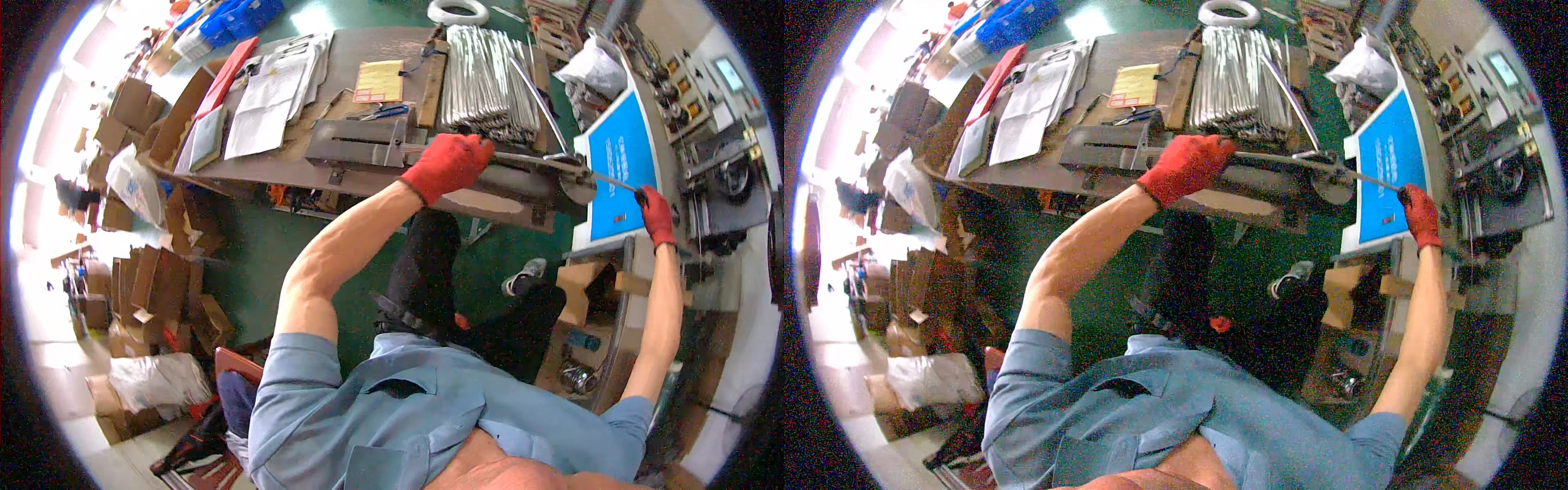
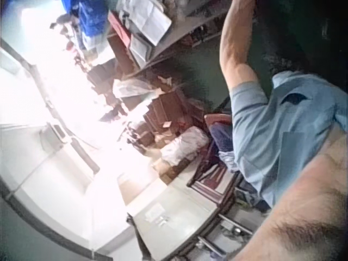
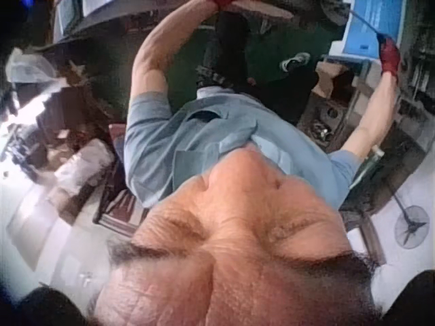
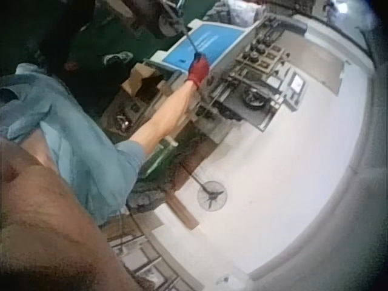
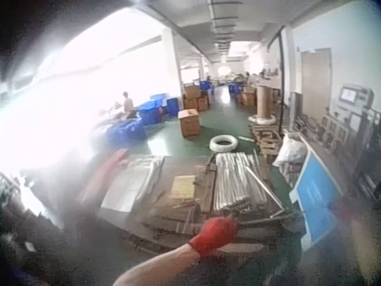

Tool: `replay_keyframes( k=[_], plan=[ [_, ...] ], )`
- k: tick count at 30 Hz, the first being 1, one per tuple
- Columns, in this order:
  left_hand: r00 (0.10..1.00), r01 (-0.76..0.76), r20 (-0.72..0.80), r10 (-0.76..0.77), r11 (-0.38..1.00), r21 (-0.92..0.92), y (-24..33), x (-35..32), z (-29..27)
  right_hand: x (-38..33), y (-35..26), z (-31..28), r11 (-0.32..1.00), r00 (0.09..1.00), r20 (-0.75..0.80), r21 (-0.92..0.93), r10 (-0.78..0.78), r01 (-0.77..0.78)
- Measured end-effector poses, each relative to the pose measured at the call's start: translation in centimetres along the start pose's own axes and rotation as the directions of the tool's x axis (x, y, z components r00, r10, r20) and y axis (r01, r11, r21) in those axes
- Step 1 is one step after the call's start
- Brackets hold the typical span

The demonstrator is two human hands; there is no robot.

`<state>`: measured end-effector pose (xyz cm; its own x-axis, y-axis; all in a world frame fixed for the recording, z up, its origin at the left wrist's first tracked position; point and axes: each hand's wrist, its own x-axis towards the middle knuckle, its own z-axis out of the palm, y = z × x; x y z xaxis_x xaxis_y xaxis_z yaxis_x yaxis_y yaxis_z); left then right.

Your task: Operating an industrial machine to process, measure, or bend a bundle of metal rods.

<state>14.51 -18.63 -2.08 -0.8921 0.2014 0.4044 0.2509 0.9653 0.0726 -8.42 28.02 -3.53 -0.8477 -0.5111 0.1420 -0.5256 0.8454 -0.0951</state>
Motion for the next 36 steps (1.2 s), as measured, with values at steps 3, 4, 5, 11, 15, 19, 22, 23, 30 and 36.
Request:
replay_keyframes(
  k=[3, 4, 5, 11, 15, 19, 22, 23, 30, 36],
  plan=[
    [0.998, -0.056, -0.004, 0.056, 0.998, -0.016, 0.0, 0.8, 1.3, -0.2, 2.2, 0.2, 0.996, 0.995, -0.071, -0.061, -0.074, 0.069],
    [0.994, -0.109, -0.015, 0.109, 0.994, -0.003, 0.0, 1.2, 1.8, -0.2, 3.5, 0.3, 0.995, 0.995, -0.066, -0.068, -0.08, 0.075],
    [0.994, -0.101, -0.034, 0.101, 0.995, -0.018, 0.0, 1.3, 2.1, -0.2, 4.3, 0.4, 0.994, 0.995, -0.06, -0.071, -0.085, 0.081],
    [0.994, -0.101, -0.042, 0.097, 0.992, -0.081, -0.2, 1.2, 2.8, -0.2, 5.3, -0.4, 0.985, 0.987, -0.069, -0.106, -0.142, 0.135],
    [1.0, -0.026, 0.002, 0.027, 0.986, -0.162, -1.0, 0.4, 2.3, 0.8, 3.8, -1.9, 0.987, 0.987, 0.065, -0.058, -0.147, 0.151],
    [0.995, -0.08, 0.05, 0.083, 0.994, -0.069, -1.6, 0.3, 2.4, -0.6, -3.9, -4.5, 0.986, 0.982, 0.115, -0.053, -0.152, 0.159],
    [0.994, -0.075, 0.078, 0.083, 0.993, -0.094, -1.5, 0.7, 2.7, -0.3, -9.8, -3.8, 0.955, 0.961, 0.045, 0.137, -0.273, 0.265],
    [0.995, -0.067, 0.072, 0.076, 0.991, -0.112, -1.6, 0.9, 2.8, 0.2, -10.5, -2.3, 0.944, 0.963, 0.025, 0.204, -0.269, 0.259],
    [0.98, -0.077, 0.173, 0.096, 0.99, -0.114, -1.9, 0.8, 2.3, 0.9, -13.1, -0.6, 0.94, 0.942, -0.032, 0.058, -0.335, 0.336],
    [0.971, -0.075, 0.216, 0.101, 0.99, -0.121, -1.9, 1.3, 2.4, 1.0, -13.7, 0.3, 0.972, 0.972, -0.014, -0.015, -0.235, 0.234]
  ],
)
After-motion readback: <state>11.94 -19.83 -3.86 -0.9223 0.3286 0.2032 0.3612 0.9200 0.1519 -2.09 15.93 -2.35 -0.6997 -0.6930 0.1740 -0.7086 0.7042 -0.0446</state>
